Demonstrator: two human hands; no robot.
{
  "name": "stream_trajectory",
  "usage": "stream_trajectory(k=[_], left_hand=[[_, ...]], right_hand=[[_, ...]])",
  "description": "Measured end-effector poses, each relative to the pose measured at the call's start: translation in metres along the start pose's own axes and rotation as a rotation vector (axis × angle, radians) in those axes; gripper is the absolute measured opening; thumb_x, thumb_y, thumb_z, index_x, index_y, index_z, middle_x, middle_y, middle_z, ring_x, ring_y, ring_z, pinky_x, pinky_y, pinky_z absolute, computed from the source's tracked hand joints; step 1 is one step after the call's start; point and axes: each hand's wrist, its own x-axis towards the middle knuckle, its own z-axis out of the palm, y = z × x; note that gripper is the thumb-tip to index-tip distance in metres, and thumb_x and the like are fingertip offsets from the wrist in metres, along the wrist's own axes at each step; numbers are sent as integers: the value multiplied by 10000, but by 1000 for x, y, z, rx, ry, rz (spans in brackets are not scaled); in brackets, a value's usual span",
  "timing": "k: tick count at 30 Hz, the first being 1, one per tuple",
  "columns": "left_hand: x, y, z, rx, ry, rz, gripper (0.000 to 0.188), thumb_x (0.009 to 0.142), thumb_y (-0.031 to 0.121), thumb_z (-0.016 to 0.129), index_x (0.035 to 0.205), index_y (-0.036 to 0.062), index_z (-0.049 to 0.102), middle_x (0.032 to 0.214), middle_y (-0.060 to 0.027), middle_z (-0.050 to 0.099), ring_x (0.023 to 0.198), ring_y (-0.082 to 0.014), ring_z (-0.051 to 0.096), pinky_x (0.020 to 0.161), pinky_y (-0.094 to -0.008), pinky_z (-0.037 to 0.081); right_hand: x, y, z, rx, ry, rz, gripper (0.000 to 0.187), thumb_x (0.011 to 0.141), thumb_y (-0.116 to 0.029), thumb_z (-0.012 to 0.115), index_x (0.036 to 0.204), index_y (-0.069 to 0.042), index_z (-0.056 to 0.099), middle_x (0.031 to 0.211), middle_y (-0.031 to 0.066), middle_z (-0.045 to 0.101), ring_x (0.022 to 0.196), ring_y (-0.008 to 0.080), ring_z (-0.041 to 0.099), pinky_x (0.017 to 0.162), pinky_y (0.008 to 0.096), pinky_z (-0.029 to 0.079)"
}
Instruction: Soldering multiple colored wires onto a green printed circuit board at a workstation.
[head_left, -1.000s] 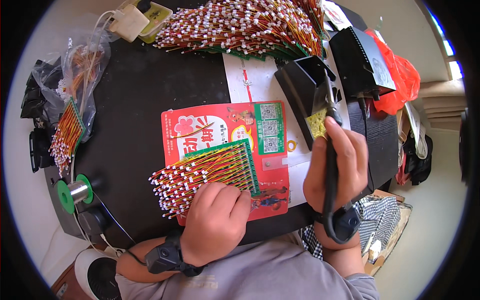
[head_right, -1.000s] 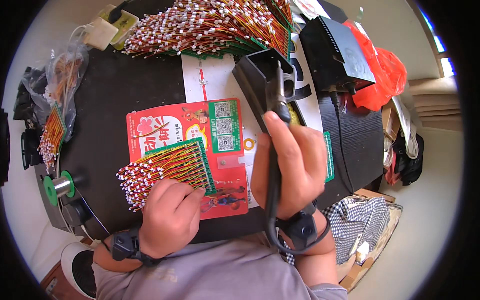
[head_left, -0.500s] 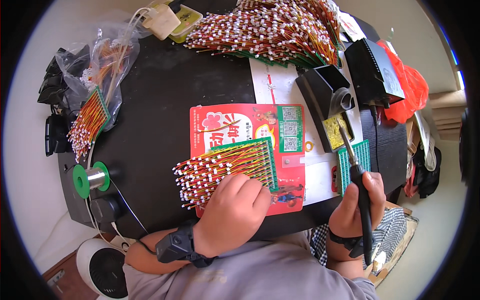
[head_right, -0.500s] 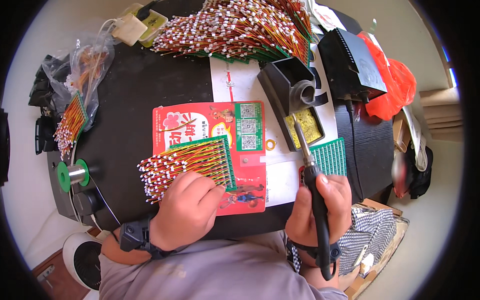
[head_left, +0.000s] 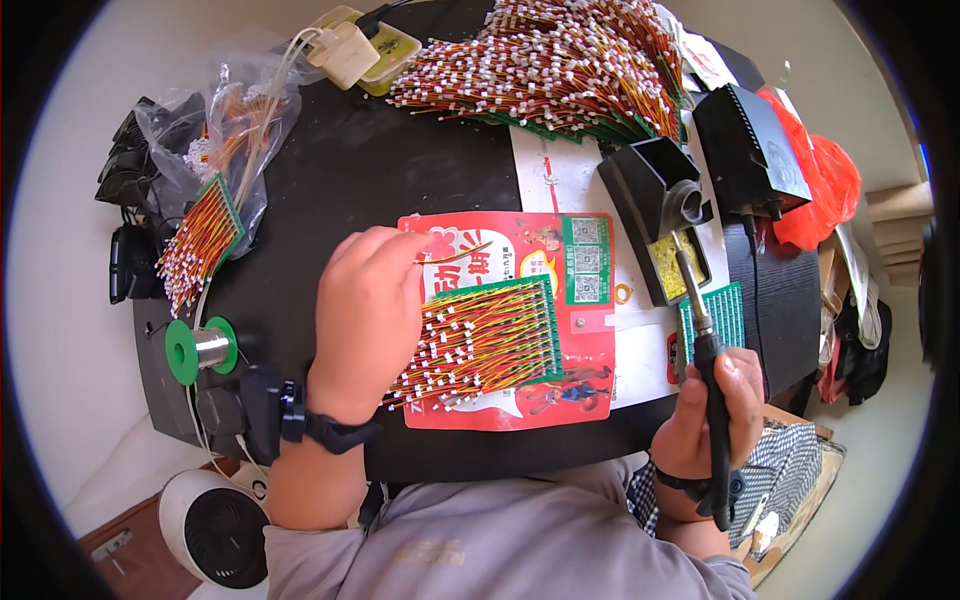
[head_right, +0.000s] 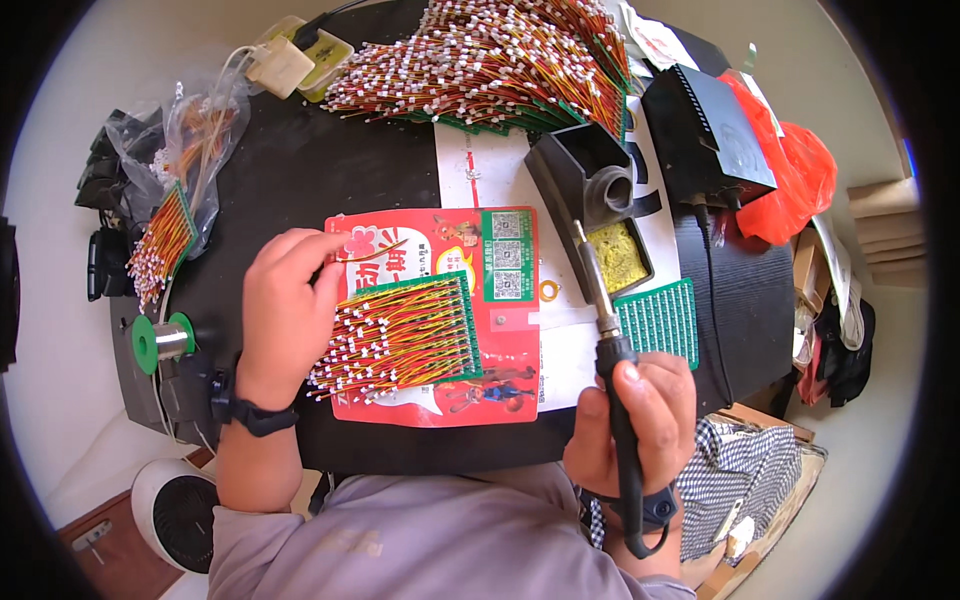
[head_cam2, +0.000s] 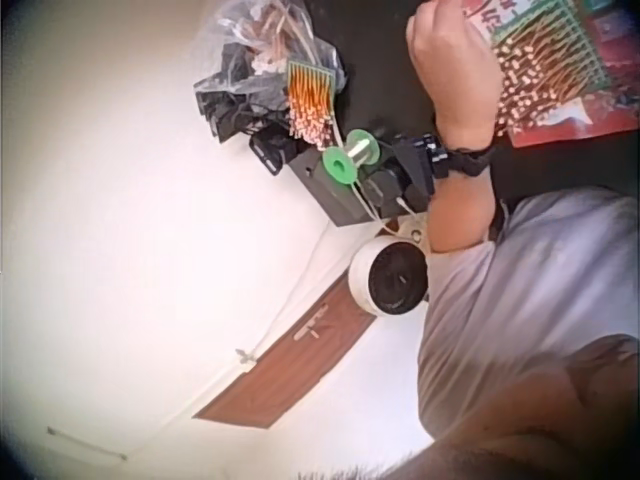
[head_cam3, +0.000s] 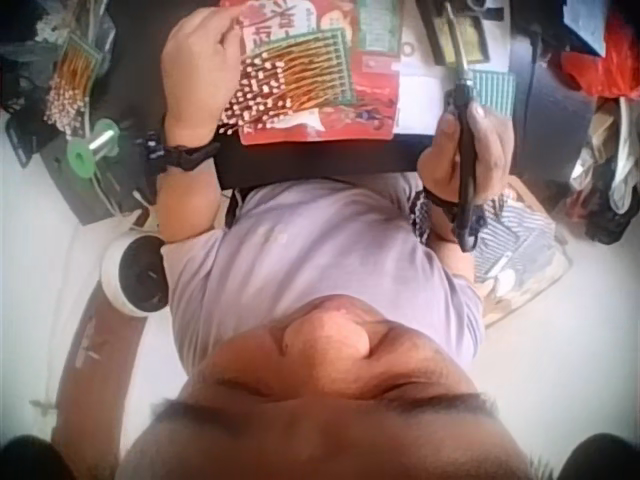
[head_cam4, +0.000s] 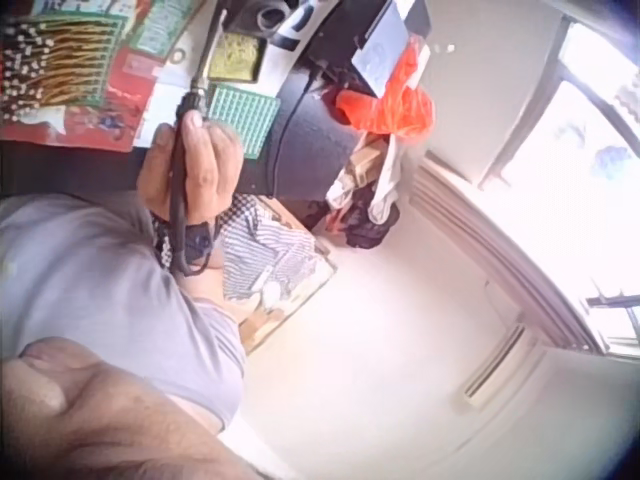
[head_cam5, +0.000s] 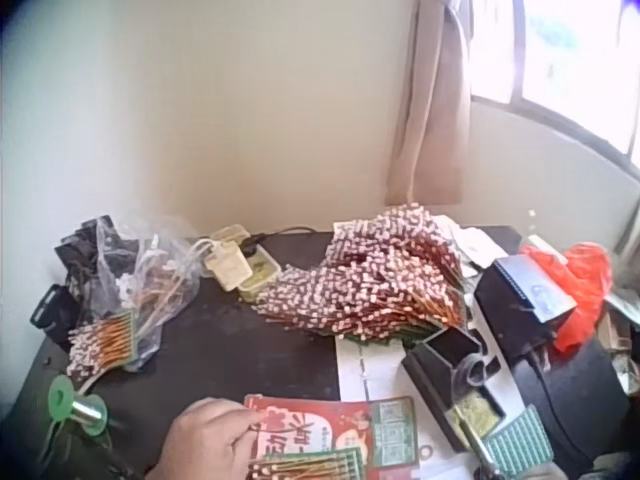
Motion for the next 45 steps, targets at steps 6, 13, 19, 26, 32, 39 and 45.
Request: stream_trajectory(k=[6, 13, 19, 26, 32, 39, 45], left_hand=[[3, 1, 0, -28, -128, -87, 168, 818, -73, 638, 974, -23, 674, 843, -147, 657, 769, -299, 664, 690, -365, 522], [-3, 20, -19, -190, 7, -113, 110, 830, -92, 579, 919, -38, 615, 900, -141, 609, 765, -249, 614, 681, -323, 494], [-16, 33, -13, -393, 5, -172, 69, 848, -68, 649, 891, -38, 603, 875, -115, 619, 728, -171, 591, 660, -279, 477], [-19, 39, -8, -607, 28, -233, 96, 862, -88, 664, 929, -37, 619, 895, -98, 633, 834, -129, 597, 728, -263, 482], [-29, 58, -13, -868, -93, -514, 155, 897, -77, 674, 1029, -54, 596, 957, -88, 665, 838, -96, 618, 785, -252, 504], [-45, 73, -16, -1076, -365, -635, 108, 927, -27, 672, 1026, -57, 638, 970, -100, 705, 864, -101, 664, 774, -249, 549], [-41, 70, -22, -1151, -476, -721, 98, 950, -8, 648, 1020, -64, 607, 948, -110, 688, 866, -149, 692, 772, -284, 572]], right_hand=[[10, 5, -4, 32, -57, -63, 387, 892, -32, 675, 1245, -39, 515, 845, 127, 576, 702, 268, 567, 627, 383, 489], [12, 25, -18, -51, -71, 9, 373, 808, 56, 668, 1161, -15, 569, 769, 111, 552, 615, 242, 532, 570, 361, 445], [16, 34, -2, -71, -217, -34, 331, 681, 97, 721, 998, 17, 669, 722, 85, 549, 582, 231, 533, 533, 327, 441], [20, 30, -15, -89, -155, -44, 326, 658, 83, 717, 972, 12, 661, 680, 71, 550, 556, 220, 537, 515, 319, 446], [-14, 28, -20, 182, -14, 59, 302, 920, -188, 678, 1132, 16, 608, 746, 87, 627, 584, 221, 589, 530, 340, 470], [-14, 14, 15, 601, -242, 10, 635, 932, -395, 715, 1362, 23, 507, 990, 171, 655, 800, 318, 670, 667, 407, 559], [-13, 2, 19, 316, -258, -50, 645, 644, 20, 883, 1206, -72, 580, 873, 59, 550, 699, 233, 571, 593, 340, 483]])
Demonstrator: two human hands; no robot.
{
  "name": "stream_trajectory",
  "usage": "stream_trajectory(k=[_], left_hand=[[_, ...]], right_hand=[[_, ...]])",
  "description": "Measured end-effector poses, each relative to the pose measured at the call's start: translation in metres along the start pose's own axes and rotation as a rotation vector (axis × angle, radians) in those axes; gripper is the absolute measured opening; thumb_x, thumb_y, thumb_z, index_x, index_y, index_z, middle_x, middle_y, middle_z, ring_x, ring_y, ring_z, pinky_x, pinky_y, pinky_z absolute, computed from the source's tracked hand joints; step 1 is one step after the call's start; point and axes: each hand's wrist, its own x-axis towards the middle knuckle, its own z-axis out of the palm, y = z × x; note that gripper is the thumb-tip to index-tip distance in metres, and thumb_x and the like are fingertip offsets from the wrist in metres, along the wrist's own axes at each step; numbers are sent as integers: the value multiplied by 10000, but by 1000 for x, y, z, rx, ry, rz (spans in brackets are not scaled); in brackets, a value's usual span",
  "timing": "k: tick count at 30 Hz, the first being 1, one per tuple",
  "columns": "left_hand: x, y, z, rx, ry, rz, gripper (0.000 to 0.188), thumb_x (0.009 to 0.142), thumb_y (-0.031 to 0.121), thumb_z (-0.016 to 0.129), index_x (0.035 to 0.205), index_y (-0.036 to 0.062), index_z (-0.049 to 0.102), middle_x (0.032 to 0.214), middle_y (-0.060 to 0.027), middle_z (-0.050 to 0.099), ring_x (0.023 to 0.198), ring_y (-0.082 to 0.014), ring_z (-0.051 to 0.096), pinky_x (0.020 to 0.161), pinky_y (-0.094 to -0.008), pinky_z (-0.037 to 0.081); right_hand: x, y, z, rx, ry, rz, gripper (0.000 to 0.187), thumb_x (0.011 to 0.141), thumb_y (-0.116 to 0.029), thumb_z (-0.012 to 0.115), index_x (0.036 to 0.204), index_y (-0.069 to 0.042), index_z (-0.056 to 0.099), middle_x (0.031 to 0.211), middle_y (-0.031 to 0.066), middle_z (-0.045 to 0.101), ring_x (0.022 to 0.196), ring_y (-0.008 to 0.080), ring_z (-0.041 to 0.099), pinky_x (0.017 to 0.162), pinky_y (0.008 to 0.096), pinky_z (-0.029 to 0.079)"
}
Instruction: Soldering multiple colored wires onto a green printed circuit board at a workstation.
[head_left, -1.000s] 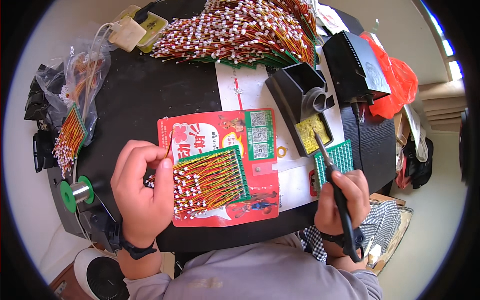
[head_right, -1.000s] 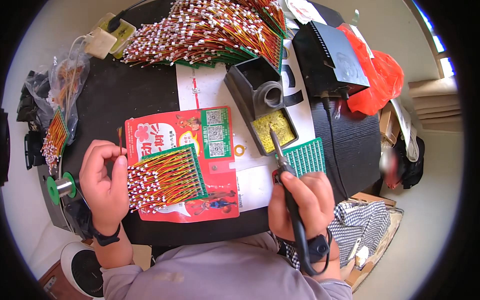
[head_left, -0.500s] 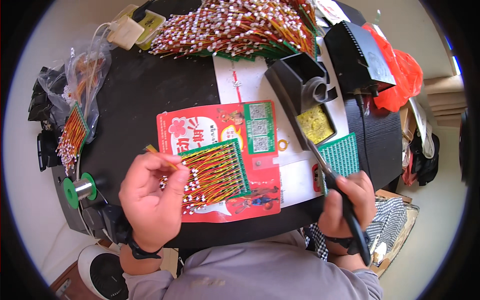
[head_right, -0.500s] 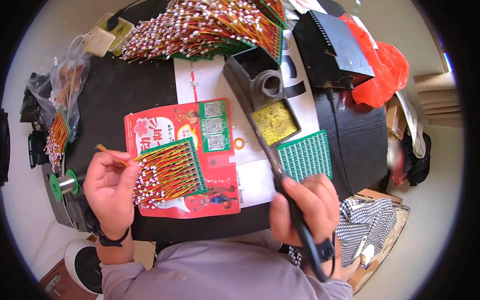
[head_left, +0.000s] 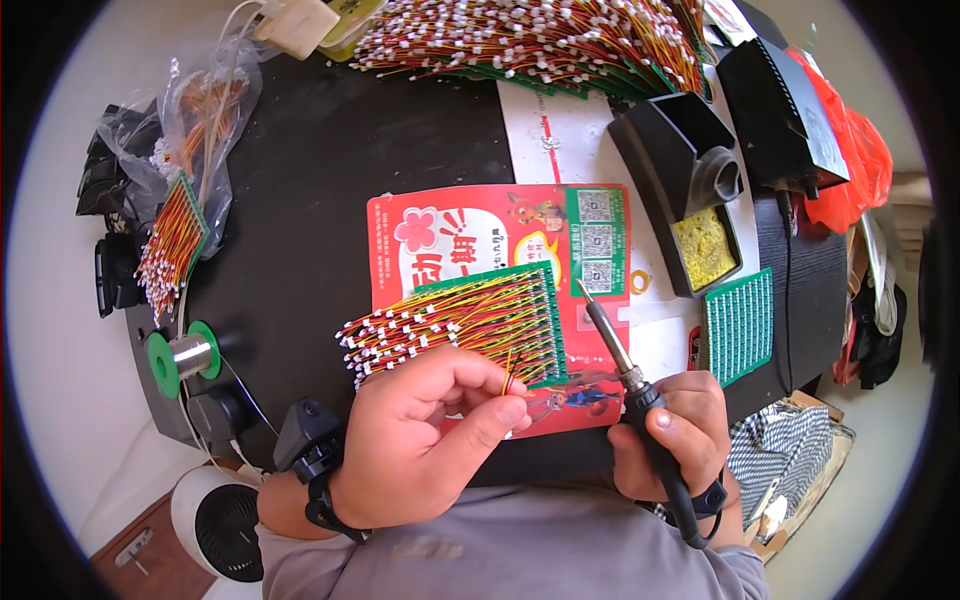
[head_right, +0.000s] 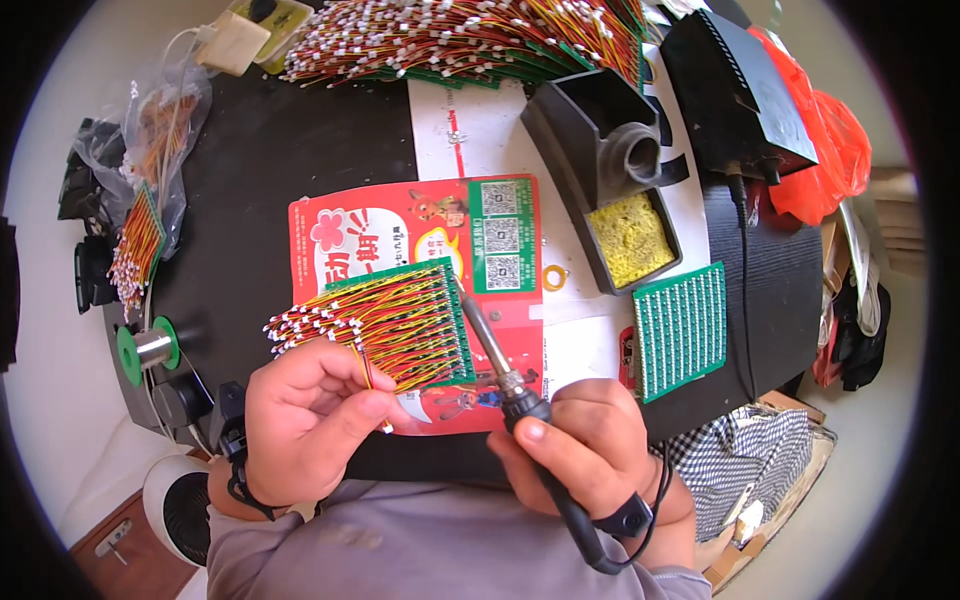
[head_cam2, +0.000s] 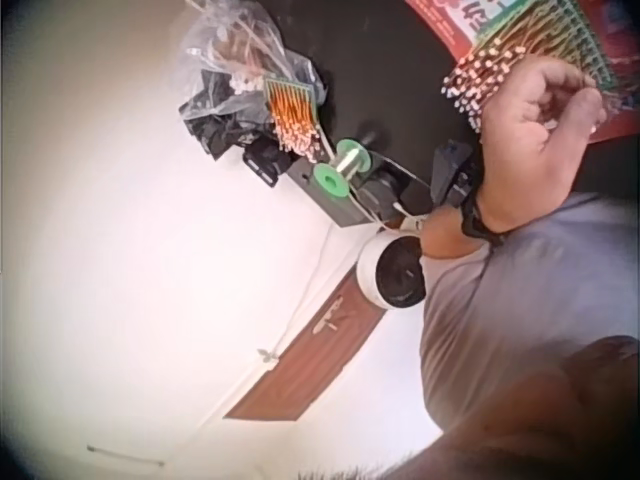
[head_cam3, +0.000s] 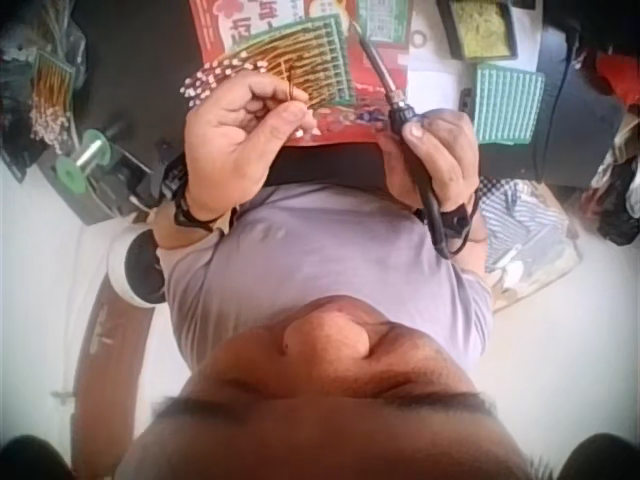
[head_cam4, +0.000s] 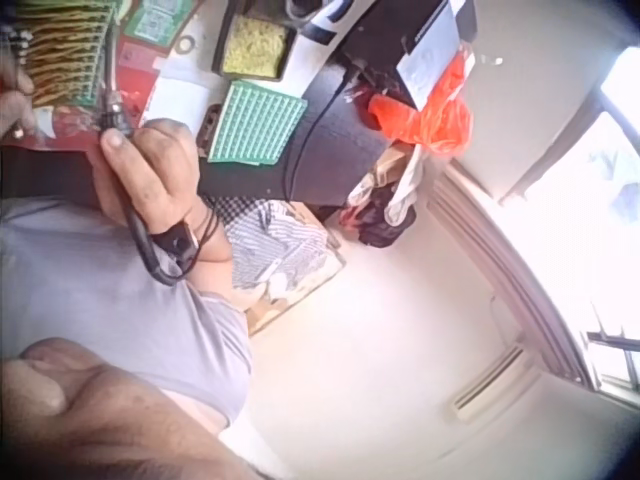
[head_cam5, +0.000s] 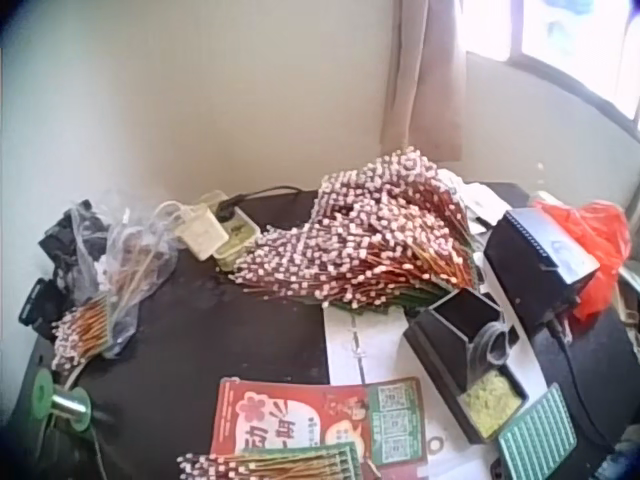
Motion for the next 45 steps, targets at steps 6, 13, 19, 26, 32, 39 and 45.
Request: stream_trajectory(k=[6, 13, 19, 26, 32, 39, 45], left_hand=[[8, -3, -1, 58, -46, 122, 70, 930, -45, 650, 998, -58, 641, 983, -148, 670, 913, -194, 693, 787, -303, 579], [5, -7, 9, -169, -71, 117, 65, 901, -23, 700, 966, -26, 695, 979, -147, 652, 854, -172, 649, 752, -289, 548], [6, -8, 10, -214, -150, 159, 90, 901, -2, 712, 986, -25, 691, 973, -145, 654, 870, -176, 652, 754, -294, 549], [2, -4, 17, -341, -66, -56, 118, 869, -50, 728, 981, -31, 698, 1037, -153, 646, 933, -202, 666, 810, -336, 573], [4, -10, 9, -125, -201, 47, 108, 864, -80, 718, 967, -58, 693, 1059, -167, 643, 954, -215, 678, 858, -364, 604], [-5, -11, 14, -243, 36, 127, 104, 881, -30, 730, 975, -60, 698, 916, -182, 707, 890, -240, 724, 745, -313, 603], [-1, -7, 5, 87, 54, 332, 88, 902, -12, 708, 975, -59, 695, 855, -135, 679, 755, -185, 682, 652, -272, 543]], right_hand=[[-2, 1, 0, 95, -35, -17, 639, 705, 29, 830, 1258, -88, 532, 904, 86, 634, 728, 255, 637, 605, 340, 531], [11, -7, 22, 241, -56, -84, 410, 735, -20, 818, 1068, -3, 579, 841, 163, 695, 685, 280, 695, 579, 341, 577], [8, -23, 44, 312, 158, 52, 474, 682, 14, 867, 1052, -48, 577, 816, 140, 679, 657, 269, 669, 549, 339, 556], [8, -19, 40, 331, 177, 52, 400, 698, 69, 800, 1016, -62, 595, 811, 136, 673, 648, 262, 654, 555, 350, 545], [3, -15, 44, 296, 167, -74, 380, 702, 66, 779, 1018, -44, 596, 828, 144, 678, 652, 241, 648, 534, 323, 530], [2, -17, 50, 246, 166, -117, 402, 691, 66, 790, 1025, -40, 594, 838, 132, 682, 650, 226, 646, 511, 278, 513], [4, -17, 36, 258, 56, -57, 477, 717, 32, 786, 1145, -26, 585, 851, 137, 699, 666, 237, 669, 545, 313, 537]])
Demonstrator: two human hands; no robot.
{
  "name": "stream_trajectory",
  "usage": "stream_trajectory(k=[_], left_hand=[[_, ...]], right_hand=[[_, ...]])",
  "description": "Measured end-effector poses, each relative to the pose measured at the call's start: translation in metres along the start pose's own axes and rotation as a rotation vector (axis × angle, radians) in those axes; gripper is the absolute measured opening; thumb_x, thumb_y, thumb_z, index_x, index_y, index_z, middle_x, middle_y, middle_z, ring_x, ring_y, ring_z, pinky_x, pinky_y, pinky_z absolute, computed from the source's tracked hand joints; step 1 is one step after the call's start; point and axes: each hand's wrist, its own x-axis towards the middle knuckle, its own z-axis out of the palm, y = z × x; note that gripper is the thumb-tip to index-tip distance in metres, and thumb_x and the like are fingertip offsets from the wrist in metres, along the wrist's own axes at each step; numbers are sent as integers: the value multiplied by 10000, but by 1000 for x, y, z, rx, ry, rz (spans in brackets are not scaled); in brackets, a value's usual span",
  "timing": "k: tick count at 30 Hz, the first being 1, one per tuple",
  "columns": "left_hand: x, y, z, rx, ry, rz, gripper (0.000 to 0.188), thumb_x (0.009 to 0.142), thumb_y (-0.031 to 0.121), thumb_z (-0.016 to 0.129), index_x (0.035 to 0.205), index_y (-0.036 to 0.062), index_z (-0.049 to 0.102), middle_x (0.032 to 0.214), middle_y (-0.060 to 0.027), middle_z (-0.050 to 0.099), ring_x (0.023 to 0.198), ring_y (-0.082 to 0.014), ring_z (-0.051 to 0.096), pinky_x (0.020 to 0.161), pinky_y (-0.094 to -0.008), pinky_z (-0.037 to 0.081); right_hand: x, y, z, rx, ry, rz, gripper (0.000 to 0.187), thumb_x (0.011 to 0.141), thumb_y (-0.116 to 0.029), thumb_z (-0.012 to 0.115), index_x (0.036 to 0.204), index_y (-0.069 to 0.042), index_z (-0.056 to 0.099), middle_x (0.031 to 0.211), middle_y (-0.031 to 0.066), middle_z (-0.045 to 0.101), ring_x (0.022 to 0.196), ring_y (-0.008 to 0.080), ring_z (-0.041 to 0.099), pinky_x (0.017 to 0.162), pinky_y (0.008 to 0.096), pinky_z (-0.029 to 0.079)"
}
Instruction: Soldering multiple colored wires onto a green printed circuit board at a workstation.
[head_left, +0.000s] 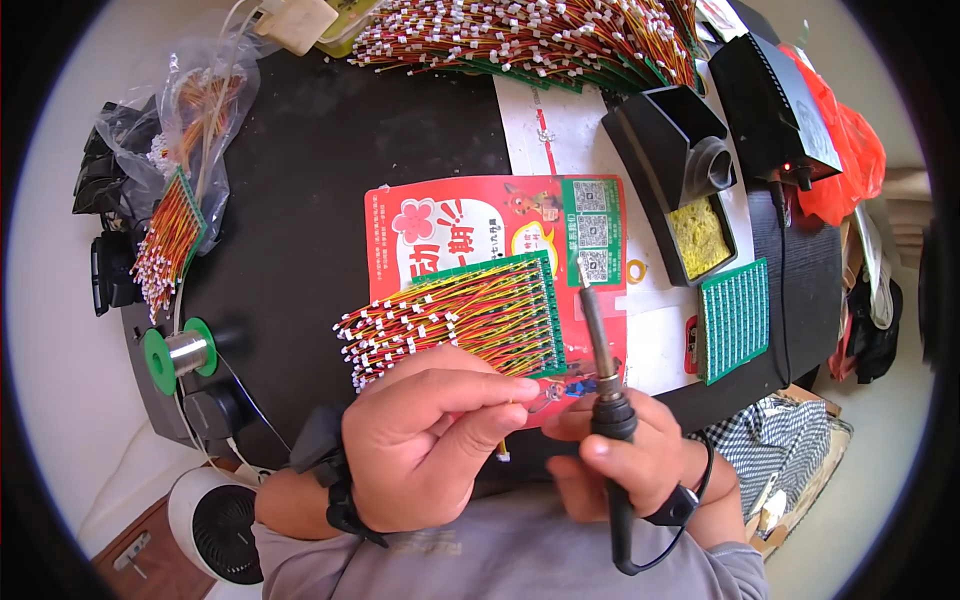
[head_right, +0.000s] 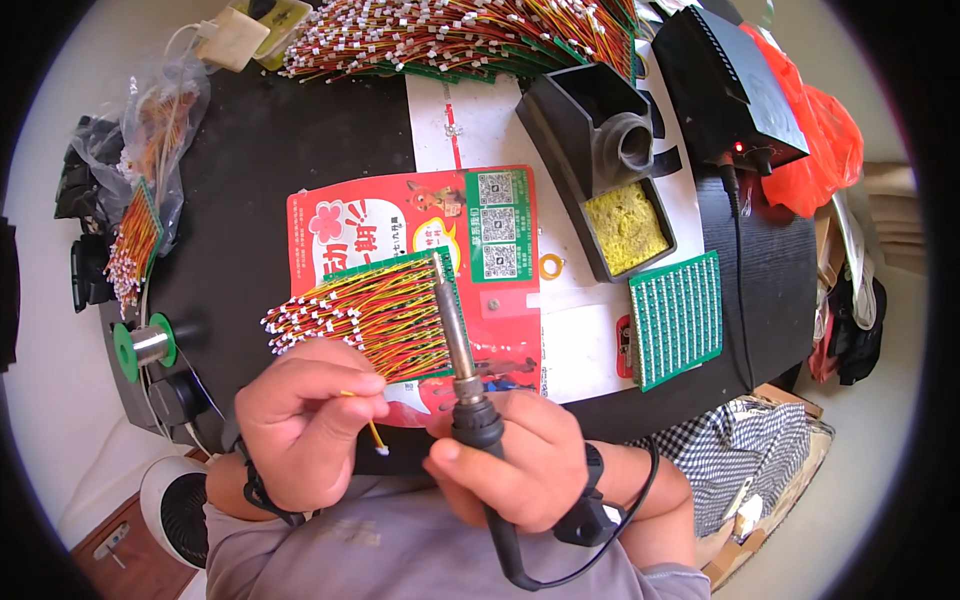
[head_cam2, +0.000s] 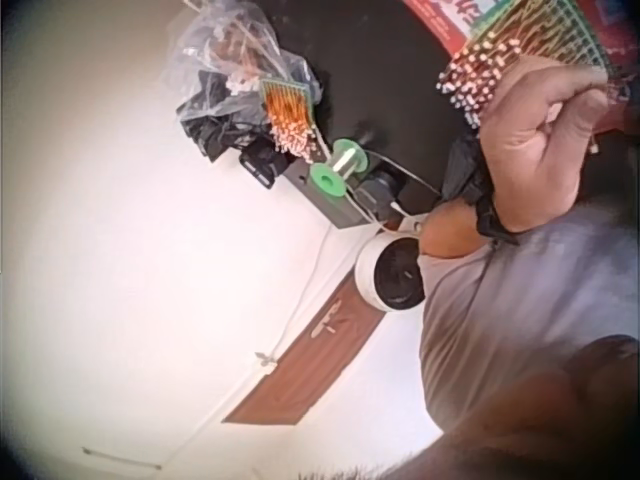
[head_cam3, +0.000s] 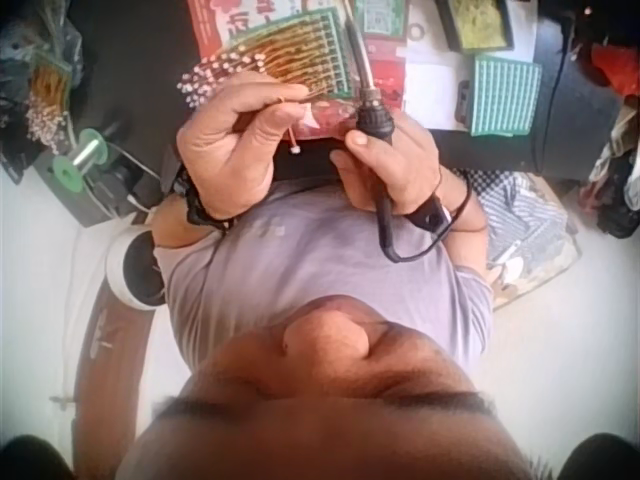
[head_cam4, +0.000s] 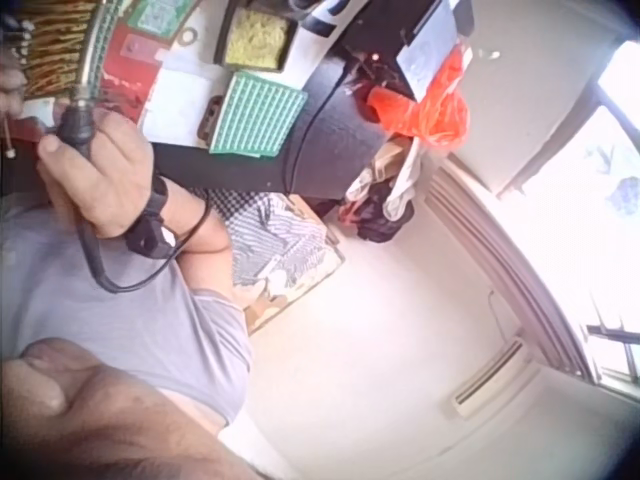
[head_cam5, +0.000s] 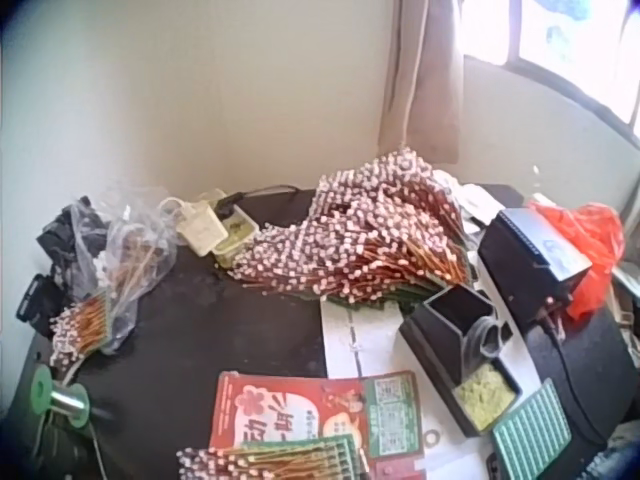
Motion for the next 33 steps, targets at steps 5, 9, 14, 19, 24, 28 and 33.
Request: stream_trajectory(k=[5, 9, 14, 19, 24, 28, 33], left_hand=[[3, -3, 6, 572, -88, 331, 153, 791, -60, 734, 940, -24, 725, 797, -106, 636, 653, -205, 605, 581, -296, 478], [-1, -15, 9, 838, -128, 422, 243, 686, -68, 755, 925, -29, 734, 785, -91, 629, 632, -242, 593, 558, -325, 474], [0, -32, 17, 921, -83, 543, 266, 657, -84, 751, 919, -41, 726, 776, -101, 629, 618, -240, 571, 525, -334, 457], [1, -37, 25, 990, -32, 563, 272, 629, -87, 757, 895, -44, 721, 747, -113, 622, 607, -239, 556, 505, -326, 445], [2, -47, 24, 984, -21, 537, 264, 630, -82, 765, 887, -45, 719, 728, -102, 613, 591, -240, 554, 496, -321, 439], [4, -45, 26, 982, -38, 509, 258, 631, -83, 771, 880, -49, 714, 719, -98, 604, 588, -242, 555, 488, -322, 436], [3, -47, 24, 993, -29, 518, 262, 637, -89, 773, 889, -47, 713, 714, -100, 595, 584, -241, 548, 485, -322, 435]], right_hand=[[-14, 3, -40, -7, -39, 102, 769, 913, -313, 750, 1443, 59, 335, 822, 147, 718, 620, 243, 662, 527, 348, 531], [-5, 20, -40, 59, 133, 69, 678, 905, -475, 704, 1288, 52, 516, 686, 75, 590, 556, 232, 614, 507, 350, 517], [-16, 22, -35, -117, 133, 224, 575, 967, -594, 559, 1204, -73, 512, 815, 89, 569, 643, 168, 554, 595, 290, 448], [-22, 20, -31, -46, 358, 238, 496, 959, -537, 621, 1098, -67, 544, 723, 28, 483, 607, 124, 418, 553, 267, 350], [-20, 19, -38, 15, 263, 214, 398, 893, -350, 778, 989, -36, 554, 670, 8, 496, 542, 128, 468, 441, 247, 388], [-17, 18, -25, -61, 401, 207, 367, 904, -338, 758, 932, -29, 564, 633, 1, 475, 526, 129, 460, 437, 248, 361], [-15, 15, -32, -32, 144, 271, 287, 950, -314, 624, 962, -45, 526, 649, 27, 446, 557, 122, 408, 458, 271, 284]])
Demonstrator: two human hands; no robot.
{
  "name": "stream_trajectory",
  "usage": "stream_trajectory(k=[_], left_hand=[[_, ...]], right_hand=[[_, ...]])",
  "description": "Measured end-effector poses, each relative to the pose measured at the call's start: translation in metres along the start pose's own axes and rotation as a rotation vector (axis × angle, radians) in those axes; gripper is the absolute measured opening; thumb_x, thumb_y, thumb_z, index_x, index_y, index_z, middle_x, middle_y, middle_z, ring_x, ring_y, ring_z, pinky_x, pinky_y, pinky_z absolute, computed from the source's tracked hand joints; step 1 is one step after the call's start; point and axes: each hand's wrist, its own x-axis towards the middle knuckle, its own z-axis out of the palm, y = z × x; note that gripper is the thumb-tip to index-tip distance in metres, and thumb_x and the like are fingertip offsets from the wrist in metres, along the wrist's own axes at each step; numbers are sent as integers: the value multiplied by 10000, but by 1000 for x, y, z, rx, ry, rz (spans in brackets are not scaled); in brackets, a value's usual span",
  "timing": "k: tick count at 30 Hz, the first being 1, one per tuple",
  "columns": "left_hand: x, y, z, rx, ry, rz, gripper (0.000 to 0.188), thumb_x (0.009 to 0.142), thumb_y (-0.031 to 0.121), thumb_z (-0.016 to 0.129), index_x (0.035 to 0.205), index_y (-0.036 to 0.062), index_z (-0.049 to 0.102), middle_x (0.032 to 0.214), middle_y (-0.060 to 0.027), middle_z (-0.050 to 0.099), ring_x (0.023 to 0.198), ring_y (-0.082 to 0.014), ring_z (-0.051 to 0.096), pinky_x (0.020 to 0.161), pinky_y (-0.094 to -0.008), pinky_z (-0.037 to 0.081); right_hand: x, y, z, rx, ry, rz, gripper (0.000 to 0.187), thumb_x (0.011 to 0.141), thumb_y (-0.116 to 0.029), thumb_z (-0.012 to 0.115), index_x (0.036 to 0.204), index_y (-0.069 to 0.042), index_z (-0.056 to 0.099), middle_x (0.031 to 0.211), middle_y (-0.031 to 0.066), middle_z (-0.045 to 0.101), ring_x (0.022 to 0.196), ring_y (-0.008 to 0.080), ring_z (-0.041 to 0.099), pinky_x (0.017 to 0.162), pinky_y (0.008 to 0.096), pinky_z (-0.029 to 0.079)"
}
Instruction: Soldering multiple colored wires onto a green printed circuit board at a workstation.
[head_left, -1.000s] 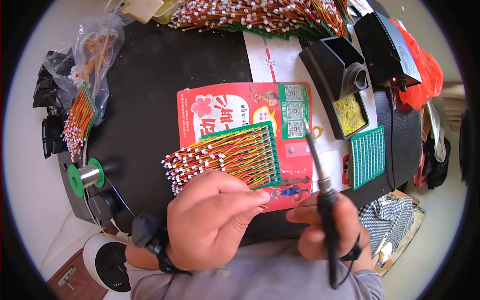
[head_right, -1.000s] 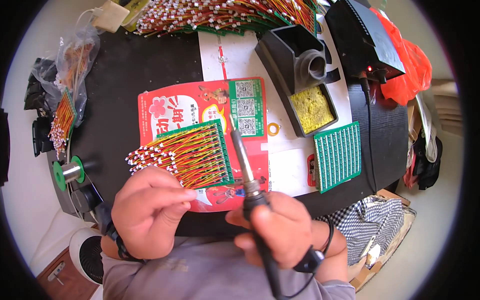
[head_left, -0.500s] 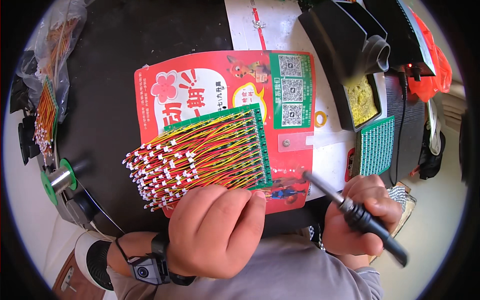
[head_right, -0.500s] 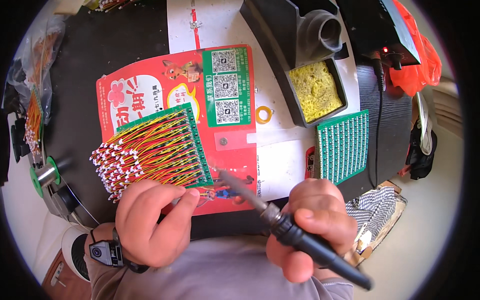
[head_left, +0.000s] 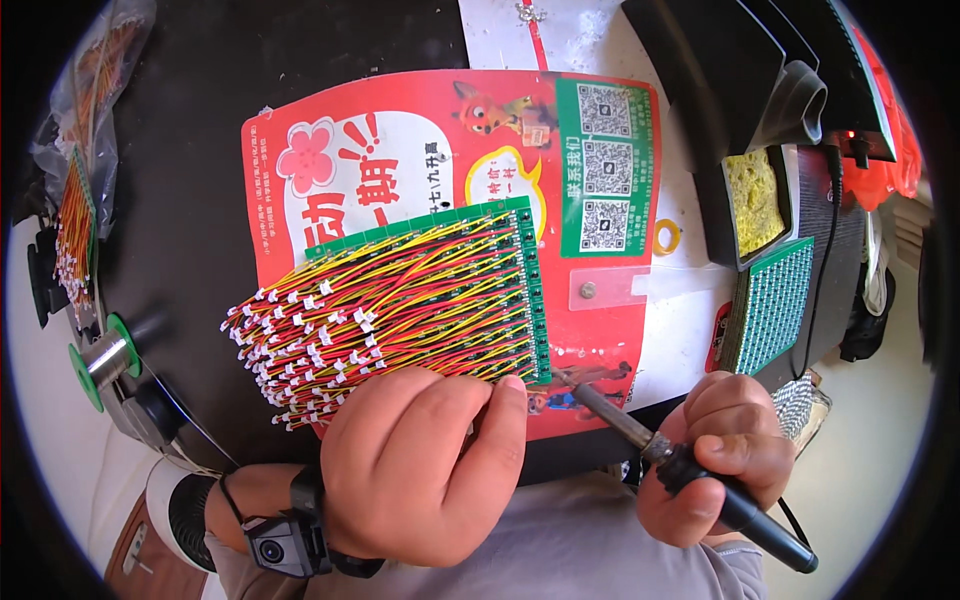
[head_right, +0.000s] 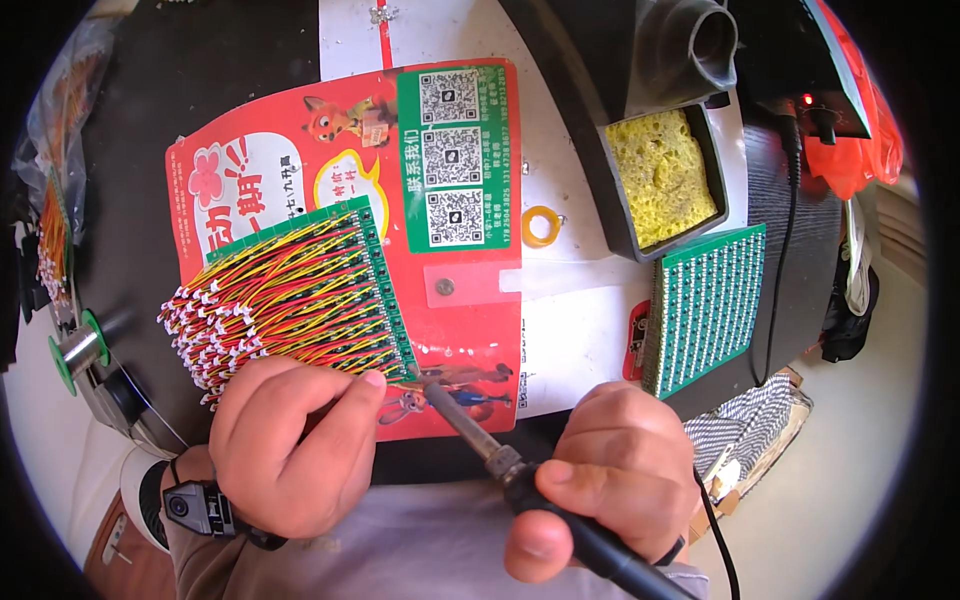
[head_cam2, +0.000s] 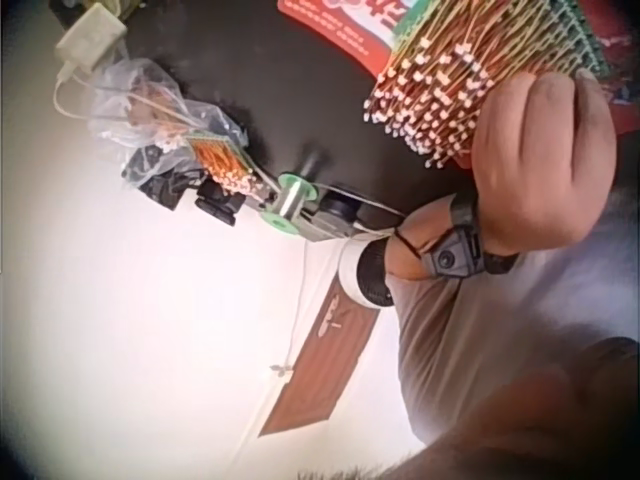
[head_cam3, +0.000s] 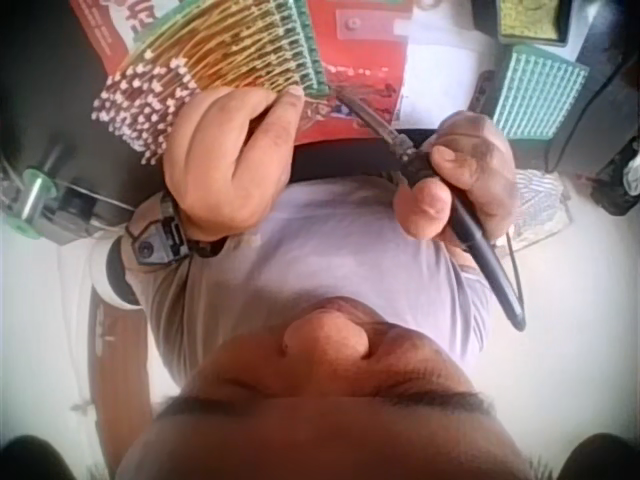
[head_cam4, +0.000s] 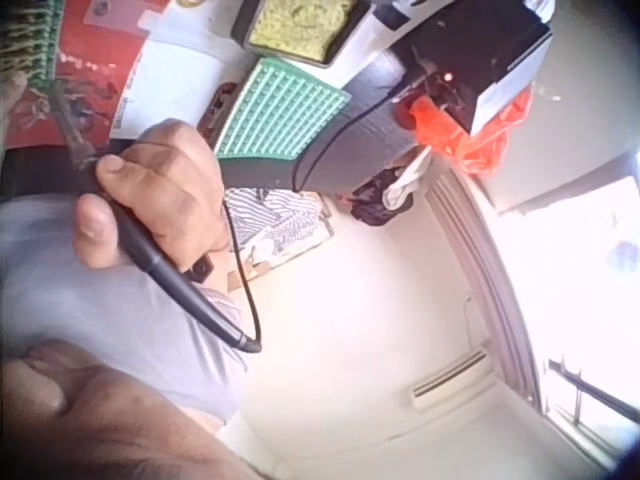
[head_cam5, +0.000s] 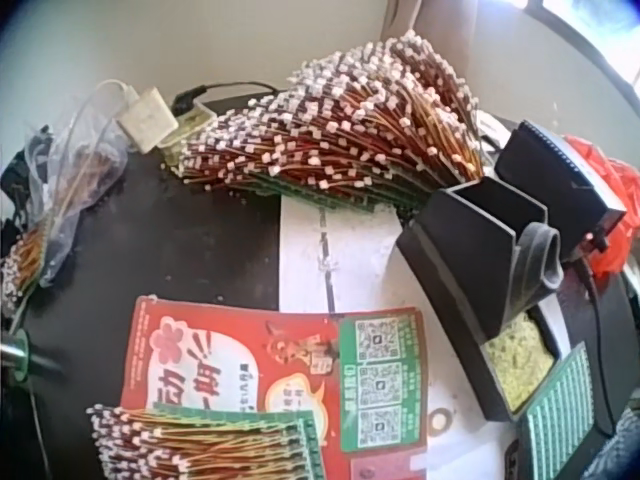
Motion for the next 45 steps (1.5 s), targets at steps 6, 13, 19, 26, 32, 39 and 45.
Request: stream_trajectory(k=[6, 13, 19, 26, 32, 39, 45], left_hand=[[0, 1, 1, -3, 0, -11, 271, 640, -96, 772, 900, -48, 713, 713, -95, 584, 581, -238, 541, 486, -320, 436], [-3, 0, -3, 32, -44, 3, 176, 712, 29, 740, 880, -12, 714, 792, -84, 614, 718, -246, 591, 524, -316, 506], [-1, 0, 0, -3, -9, -5, 293, 653, -93, 761, 939, -48, 713, 715, -86, 584, 580, -227, 541, 487, -317, 436], [-1, -1, -1, -1, -15, 2, 300, 652, -89, 759, 945, -46, 713, 726, -86, 587, 585, -226, 545, 492, -317, 439], [-1, -2, -2, 3, -32, 6, 303, 649, -92, 759, 945, -49, 715, 727, -87, 585, 588, -226, 547, 494, -318, 441], [-1, -1, 0, 14, -31, 22, 301, 645, -92, 764, 939, -52, 714, 731, -89, 585, 594, -231, 547, 497, -317, 443], [0, 1, -2, 21, -43, 9, 302, 644, -89, 769, 939, -52, 715, 731, -92, 586, 594, -232, 547, 501, -316, 446]], right_hand=[[0, -2, 10, -75, 46, 3, 291, 927, -298, 660, 953, -45, 519, 636, 22, 465, 532, 116, 443, 448, 258, 326], [0, -1, 14, -81, 75, 2, 306, 920, -309, 667, 931, -44, 515, 621, 19, 455, 514, 110, 417, 440, 263, 304], [1, 2, 15, -68, 80, -28, 307, 896, -297, 679, 910, -40, 514, 612, 15, 443, 513, 108, 400, 437, 267, 282], [0, 3, 14, -52, 67, -29, 314, 878, -294, 694, 904, -43, 508, 613, 11, 436, 515, 106, 391, 436, 266, 276], [0, 2, 15, -53, 66, -12, 323, 872, -301, 705, 900, -48, 505, 623, 10, 439, 524, 106, 391, 441, 264, 279], [2, 1, 5, -44, -17, -1, 322, 876, -305, 702, 898, -53, 503, 632, 13, 433, 535, 110, 386, 445, 265, 277], [-1, -2, 8, -3, 48, 24, 308, 886, -305, 690, 904, -57, 508, 636, 12, 428, 548, 111, 389, 447, 264, 285]])
